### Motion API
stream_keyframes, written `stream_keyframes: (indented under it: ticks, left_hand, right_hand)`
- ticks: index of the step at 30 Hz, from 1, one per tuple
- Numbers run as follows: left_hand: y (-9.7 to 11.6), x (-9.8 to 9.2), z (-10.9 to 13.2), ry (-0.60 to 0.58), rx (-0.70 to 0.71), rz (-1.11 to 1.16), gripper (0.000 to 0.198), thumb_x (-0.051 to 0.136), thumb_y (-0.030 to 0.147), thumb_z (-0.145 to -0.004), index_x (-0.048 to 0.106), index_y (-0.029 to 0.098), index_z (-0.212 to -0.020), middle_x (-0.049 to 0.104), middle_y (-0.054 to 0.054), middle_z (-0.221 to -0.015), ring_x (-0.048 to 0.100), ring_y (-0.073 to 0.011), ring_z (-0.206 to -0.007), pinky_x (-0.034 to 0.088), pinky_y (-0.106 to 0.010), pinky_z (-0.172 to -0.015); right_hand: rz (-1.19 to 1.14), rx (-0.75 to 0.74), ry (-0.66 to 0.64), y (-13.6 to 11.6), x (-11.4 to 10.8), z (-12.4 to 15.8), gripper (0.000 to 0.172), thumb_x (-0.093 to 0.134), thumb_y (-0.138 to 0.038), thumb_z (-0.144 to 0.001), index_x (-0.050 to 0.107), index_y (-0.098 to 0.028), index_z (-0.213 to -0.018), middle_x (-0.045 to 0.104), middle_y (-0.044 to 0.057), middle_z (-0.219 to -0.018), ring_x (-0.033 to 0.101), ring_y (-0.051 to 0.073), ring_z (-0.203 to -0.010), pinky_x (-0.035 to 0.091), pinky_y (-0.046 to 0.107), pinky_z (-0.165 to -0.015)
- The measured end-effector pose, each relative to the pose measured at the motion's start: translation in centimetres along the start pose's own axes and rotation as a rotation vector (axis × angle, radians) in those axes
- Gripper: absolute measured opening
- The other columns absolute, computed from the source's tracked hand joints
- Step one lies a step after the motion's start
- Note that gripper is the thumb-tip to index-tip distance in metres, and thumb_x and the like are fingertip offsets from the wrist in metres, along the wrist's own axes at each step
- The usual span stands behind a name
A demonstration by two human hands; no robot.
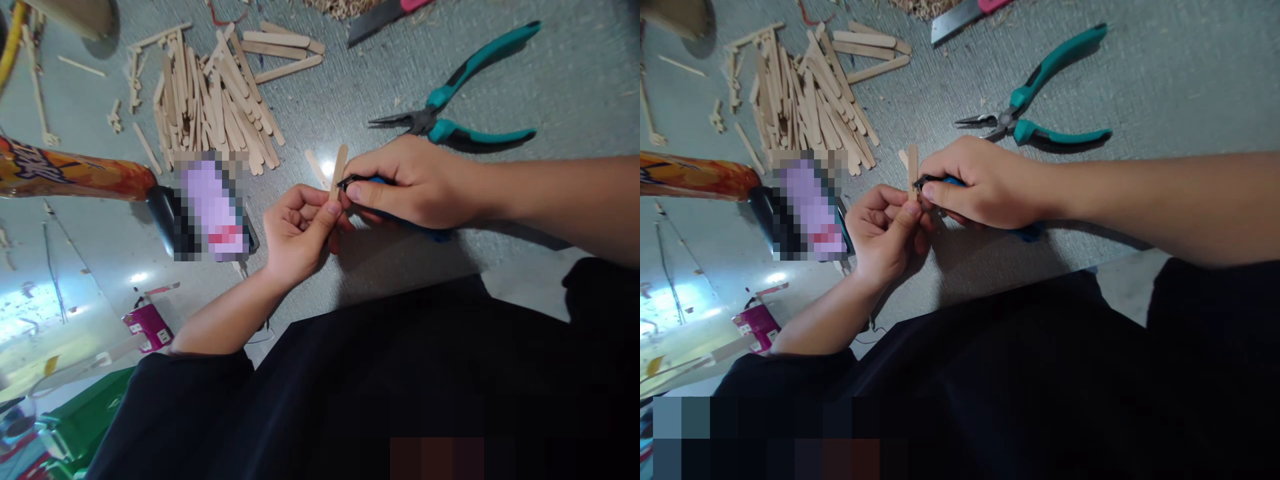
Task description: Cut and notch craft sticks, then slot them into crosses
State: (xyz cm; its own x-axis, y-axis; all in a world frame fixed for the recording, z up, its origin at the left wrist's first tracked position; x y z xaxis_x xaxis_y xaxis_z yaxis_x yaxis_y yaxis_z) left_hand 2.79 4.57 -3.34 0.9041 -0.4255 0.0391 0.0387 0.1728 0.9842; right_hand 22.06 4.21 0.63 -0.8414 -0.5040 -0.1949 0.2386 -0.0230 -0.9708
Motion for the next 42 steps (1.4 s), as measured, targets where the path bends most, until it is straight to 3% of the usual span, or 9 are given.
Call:
stream_keyframes:
  ticks: [5,13,23,29,36,42]
  left_hand:
    - [0.1,0.2,0.3,0.007,0.019,-0.011,0.058,0.090,0.080,-0.102,0.066,0.027,-0.098,0.080,0.005,-0.071,0.064,-0.0113,-0.040,0.051,-0.025,-0.038]
    - [-0.1,0.4,0.5,0.081,0.065,-0.032,0.056,0.090,0.078,-0.103,0.065,0.028,-0.102,0.087,0.001,-0.081,0.083,-0.0180,-0.061,0.060,-0.026,-0.047]
    - [-0.5,0.4,0.5,0.100,0.060,-0.036,0.059,0.090,0.081,-0.102,0.065,0.027,-0.102,0.085,0.002,-0.078,0.078,-0.0148,-0.056,0.056,-0.025,-0.047]
    - [-0.4,0.4,0.7,0.087,0.139,-0.065,0.049,0.089,0.070,-0.108,0.069,0.026,-0.102,0.087,0.000,-0.081,0.075,-0.0128,-0.053,0.054,-0.024,-0.048]
    - [-1.2,-0.3,1.3,0.079,0.204,-0.235,0.049,0.090,0.070,-0.107,0.076,0.023,-0.108,0.092,-0.006,-0.089,0.087,-0.0173,-0.072,0.061,-0.025,-0.061]
    - [-0.6,-0.4,1.5,0.046,0.213,-0.280,0.045,0.090,0.067,-0.108,0.076,0.025,-0.104,0.088,-0.003,-0.081,0.076,-0.0143,-0.059,0.052,-0.027,-0.053]
  right_hand:
    - [0.019,-0.017,-0.003,0.1,-0.2,-0.1,0.041,0.069,-0.032,-0.118,0.065,-0.025,-0.077,0.066,0.000,-0.068,0.056,0.018,-0.067,0.038,0.035,-0.063]
    - [0.021,0.007,0.030,0.3,0.2,0.1,0.040,0.073,-0.034,-0.118,0.065,-0.024,-0.081,0.063,-0.003,-0.066,0.052,0.015,-0.063,0.035,0.033,-0.062]
    - [0.056,0.024,0.070,0.6,0.7,0.2,0.037,0.065,-0.028,-0.120,0.066,-0.023,-0.083,0.064,-0.004,-0.062,0.055,0.014,-0.056,0.036,0.031,-0.059]
    - [0.027,0.143,0.057,0.4,1.1,0.4,0.036,0.065,-0.023,-0.119,0.064,-0.023,-0.084,0.065,-0.005,-0.060,0.057,0.012,-0.049,0.036,0.031,-0.055]
    - [-0.069,0.246,0.080,0.8,2.0,1.1,0.038,0.068,-0.024,-0.123,0.060,-0.023,-0.087,0.065,-0.007,-0.061,0.058,0.009,-0.044,0.034,0.029,-0.049]
    - [-0.088,0.268,0.074,0.9,2.4,1.0,0.041,0.069,-0.023,-0.123,0.057,-0.022,-0.084,0.063,-0.006,-0.059,0.056,0.008,-0.042,0.033,0.028,-0.047]
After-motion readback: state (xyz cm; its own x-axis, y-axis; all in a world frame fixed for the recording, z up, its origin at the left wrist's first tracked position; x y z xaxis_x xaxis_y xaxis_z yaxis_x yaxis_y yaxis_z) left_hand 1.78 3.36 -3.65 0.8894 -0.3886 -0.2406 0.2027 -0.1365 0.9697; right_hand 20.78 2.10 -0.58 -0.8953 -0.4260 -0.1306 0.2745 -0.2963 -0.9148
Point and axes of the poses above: each hand's wrist, its own z-axis away from the middle knuckle, its own x-axis out of the palm, y = z × x, the point moved 5 cm from there along -z, towards the middle knuckle
